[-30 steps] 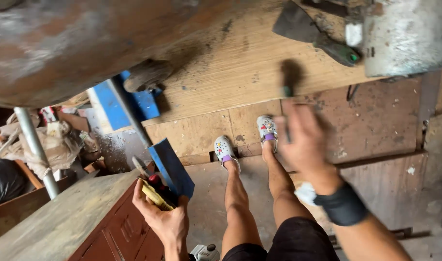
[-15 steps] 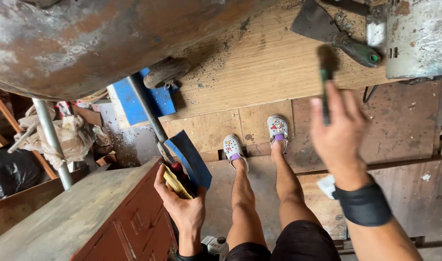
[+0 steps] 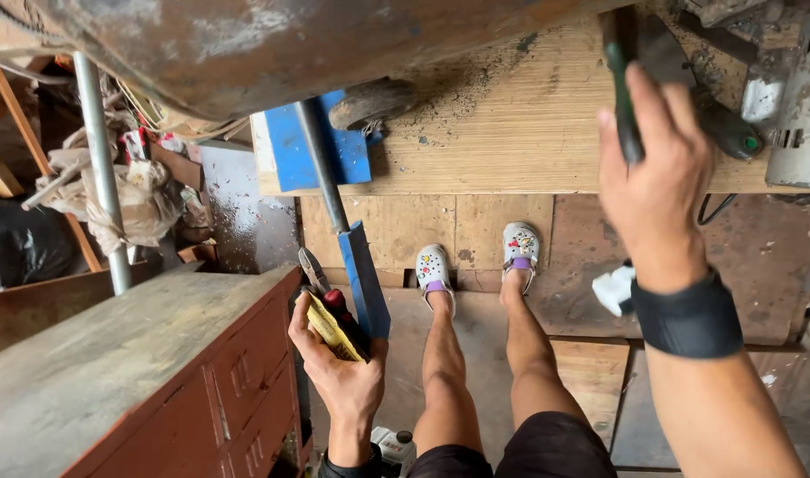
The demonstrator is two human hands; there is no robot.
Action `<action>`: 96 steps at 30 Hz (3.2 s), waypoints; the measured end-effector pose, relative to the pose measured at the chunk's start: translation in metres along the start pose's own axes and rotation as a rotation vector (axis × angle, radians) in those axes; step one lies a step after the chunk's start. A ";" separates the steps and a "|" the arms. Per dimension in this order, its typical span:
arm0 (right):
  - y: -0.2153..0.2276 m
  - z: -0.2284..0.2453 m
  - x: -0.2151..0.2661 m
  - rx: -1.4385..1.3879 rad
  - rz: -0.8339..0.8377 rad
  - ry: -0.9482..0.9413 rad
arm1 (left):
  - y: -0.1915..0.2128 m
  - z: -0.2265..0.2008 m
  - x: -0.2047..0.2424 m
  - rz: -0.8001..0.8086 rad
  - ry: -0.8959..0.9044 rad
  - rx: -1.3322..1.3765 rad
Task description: Disassembling, cleaning, and scraping rust off an old air compressor motor and tank.
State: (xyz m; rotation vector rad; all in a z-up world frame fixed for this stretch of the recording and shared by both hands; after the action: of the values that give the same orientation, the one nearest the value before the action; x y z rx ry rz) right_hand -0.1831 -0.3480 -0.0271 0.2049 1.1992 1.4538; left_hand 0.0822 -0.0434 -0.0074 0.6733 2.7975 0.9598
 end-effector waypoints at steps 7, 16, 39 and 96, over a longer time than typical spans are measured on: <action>-0.055 0.113 0.038 0.016 0.168 0.257 | -0.005 0.006 0.009 0.002 0.027 0.011; -0.016 0.096 0.011 -0.275 0.153 0.161 | 0.006 0.012 0.005 -0.002 0.096 -0.046; -0.039 0.065 -0.027 -0.135 0.071 0.072 | 0.027 0.023 0.003 -0.060 0.043 -0.005; 0.127 -0.056 0.070 -0.078 0.178 -0.177 | -0.175 -0.057 -0.027 0.019 -0.301 -0.323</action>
State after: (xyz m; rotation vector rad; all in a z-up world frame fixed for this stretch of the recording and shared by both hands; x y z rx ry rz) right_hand -0.3246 -0.2943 0.0077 0.3867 0.9993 1.5986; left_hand 0.0266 -0.2104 -0.0691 0.7270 2.3137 1.1684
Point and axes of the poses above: each hand's wrist, its own x-axis away from the middle knuckle, its own y-axis out of the back of the hand, z = x × y, the point moved 9 cm from there along -x, towards the middle knuckle, and after that the axes turned 12 degrees about -z, right-handed, at the moved point
